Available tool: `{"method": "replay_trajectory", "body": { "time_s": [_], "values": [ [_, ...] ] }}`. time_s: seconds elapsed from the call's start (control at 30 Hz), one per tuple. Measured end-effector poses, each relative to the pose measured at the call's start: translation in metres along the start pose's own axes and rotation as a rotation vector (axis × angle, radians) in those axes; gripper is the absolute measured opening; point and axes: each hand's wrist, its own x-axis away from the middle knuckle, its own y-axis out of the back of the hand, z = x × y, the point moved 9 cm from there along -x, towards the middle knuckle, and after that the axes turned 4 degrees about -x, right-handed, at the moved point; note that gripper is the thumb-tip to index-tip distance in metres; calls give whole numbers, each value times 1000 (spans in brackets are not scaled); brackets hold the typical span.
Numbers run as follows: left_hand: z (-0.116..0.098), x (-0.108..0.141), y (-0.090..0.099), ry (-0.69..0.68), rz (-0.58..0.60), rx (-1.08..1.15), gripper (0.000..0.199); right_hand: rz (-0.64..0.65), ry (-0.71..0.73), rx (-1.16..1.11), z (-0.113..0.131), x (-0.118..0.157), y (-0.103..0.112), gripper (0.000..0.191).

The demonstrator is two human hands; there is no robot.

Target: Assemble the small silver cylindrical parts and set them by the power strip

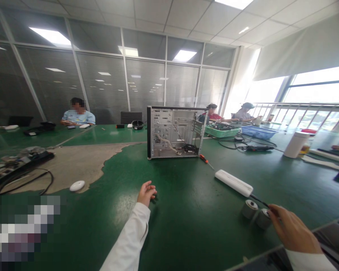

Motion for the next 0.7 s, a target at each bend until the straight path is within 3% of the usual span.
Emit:
{"method": "replay_trajectory", "body": {
  "time_s": [0.17,0.43,0.7],
  "values": [
    [2,-2,1,-11,-31,-6,40,45,88,98,12,-2,4,32],
    [3,-2,0,-9,-19,-9,41,48,137,40,15,-4,5,22],
    [0,1,-1,1,-4,-22,40,0,121,14,15,-3,4,24]
  ]
}}
